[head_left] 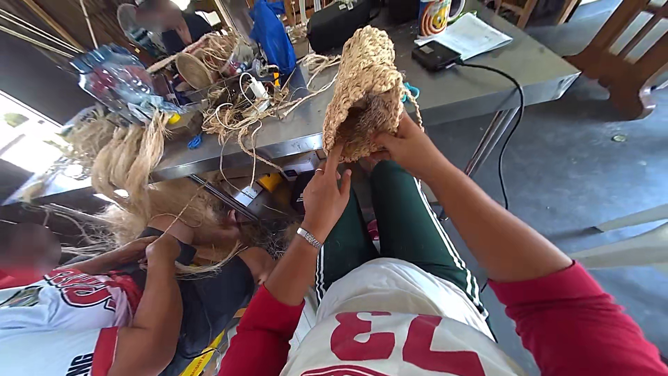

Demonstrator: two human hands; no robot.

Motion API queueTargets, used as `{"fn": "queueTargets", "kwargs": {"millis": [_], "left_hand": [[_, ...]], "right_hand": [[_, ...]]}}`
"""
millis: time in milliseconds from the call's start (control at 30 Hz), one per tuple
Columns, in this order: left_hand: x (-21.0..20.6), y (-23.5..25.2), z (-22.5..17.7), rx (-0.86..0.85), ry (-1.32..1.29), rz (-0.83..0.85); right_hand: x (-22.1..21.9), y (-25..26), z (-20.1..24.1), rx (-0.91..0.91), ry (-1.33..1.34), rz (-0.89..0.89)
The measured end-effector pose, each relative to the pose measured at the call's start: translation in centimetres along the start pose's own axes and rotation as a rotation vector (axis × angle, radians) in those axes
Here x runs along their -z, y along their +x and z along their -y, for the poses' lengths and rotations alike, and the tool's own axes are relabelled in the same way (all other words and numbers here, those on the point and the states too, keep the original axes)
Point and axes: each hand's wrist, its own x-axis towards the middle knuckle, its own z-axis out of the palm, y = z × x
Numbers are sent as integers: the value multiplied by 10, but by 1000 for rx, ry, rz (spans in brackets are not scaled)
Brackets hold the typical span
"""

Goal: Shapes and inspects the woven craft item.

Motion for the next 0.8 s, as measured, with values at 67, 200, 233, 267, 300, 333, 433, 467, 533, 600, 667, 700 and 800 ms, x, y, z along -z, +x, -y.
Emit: {"fn": "queueTargets", "kwargs": {"millis": [67, 200, 233, 267, 300, 333, 433, 467, 533, 600, 667, 700, 800], "left_hand": [[-3, 12, 0, 22, 65, 58], [-15, 39, 5, 43, 114, 50], [-18, 47, 8, 54, 107, 53], [-21, 56, 10, 76, 93, 72], [-23, 63, 11, 101, 67, 99], [-25, 69, 12, 120, 42, 125], [-28, 77, 10, 145, 7, 126], [-28, 78, 9, 151, 7, 133], [-28, 77, 8, 166, 14, 162], [-28, 77, 9, 168, 9, 174], [-31, 76, 12, 163, -37, 194], [-33, 75, 13, 163, -76, 219], [-35, 73, 13, 183, -317, 332]], "right_hand": [[-2, 7, 3, -10, -86, 17], [-5, 23, 12, -20, -241, 46], [-4, 29, 12, -23, -246, 48], [-2, 36, 12, -30, -262, 44], [-1, 42, 13, -39, -294, 45], [0, 47, 13, -48, -329, 47], [2, 59, 19, -67, -411, 48], [3, 60, 21, -69, -433, 51], [2, 59, 23, -77, -477, 65], [1, 58, 22, -75, -507, 65], [2, 56, 18, -48, -520, 64], [3, 56, 15, -26, -514, 68], [9, 55, 9, 20, -497, 84]]}}
